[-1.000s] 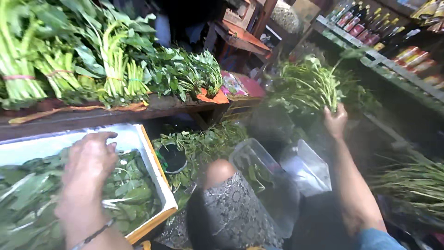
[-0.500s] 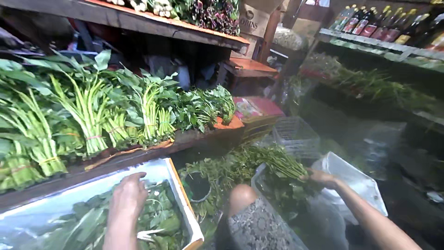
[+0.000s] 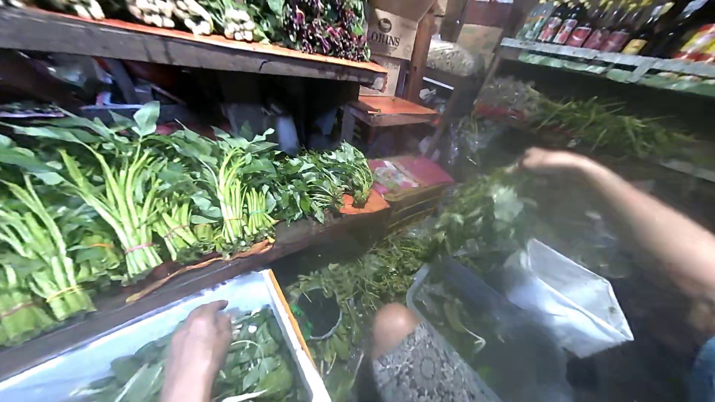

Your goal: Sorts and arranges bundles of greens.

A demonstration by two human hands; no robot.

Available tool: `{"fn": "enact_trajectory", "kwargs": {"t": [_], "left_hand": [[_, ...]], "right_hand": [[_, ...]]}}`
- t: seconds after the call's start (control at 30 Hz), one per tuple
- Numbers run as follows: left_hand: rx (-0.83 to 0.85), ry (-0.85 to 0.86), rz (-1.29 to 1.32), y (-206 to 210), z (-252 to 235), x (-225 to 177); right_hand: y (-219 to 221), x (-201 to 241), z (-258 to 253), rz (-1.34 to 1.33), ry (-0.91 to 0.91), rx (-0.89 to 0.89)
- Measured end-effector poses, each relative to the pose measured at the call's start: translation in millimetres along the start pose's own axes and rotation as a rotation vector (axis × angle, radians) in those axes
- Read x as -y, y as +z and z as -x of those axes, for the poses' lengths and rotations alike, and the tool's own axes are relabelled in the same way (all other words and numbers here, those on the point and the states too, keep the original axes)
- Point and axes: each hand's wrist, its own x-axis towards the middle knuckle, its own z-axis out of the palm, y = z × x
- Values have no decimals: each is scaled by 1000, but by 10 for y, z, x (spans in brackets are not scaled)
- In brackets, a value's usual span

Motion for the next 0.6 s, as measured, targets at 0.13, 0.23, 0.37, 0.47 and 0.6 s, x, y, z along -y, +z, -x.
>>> {"fn": "enact_trajectory", "kwargs": {"t": [0.13, 0.23, 0.37, 0.47, 0.6], "left_hand": [[-18, 17, 15, -50, -5, 35], [-36, 40, 36, -103, 19, 76], [-116, 58, 43, -186, 53, 193], [-155, 26, 37, -218, 67, 271], [-198, 3, 40, -213, 86, 308]], "right_hand": [[-565, 894, -94, 43, -174, -121], [-621, 1697, -21, 59, -315, -191], [-436, 2482, 116, -270, -451, -242], [-78, 2781, -111, -672, -504, -189], [1219, 2871, -402, -1276, -377, 91]]}}
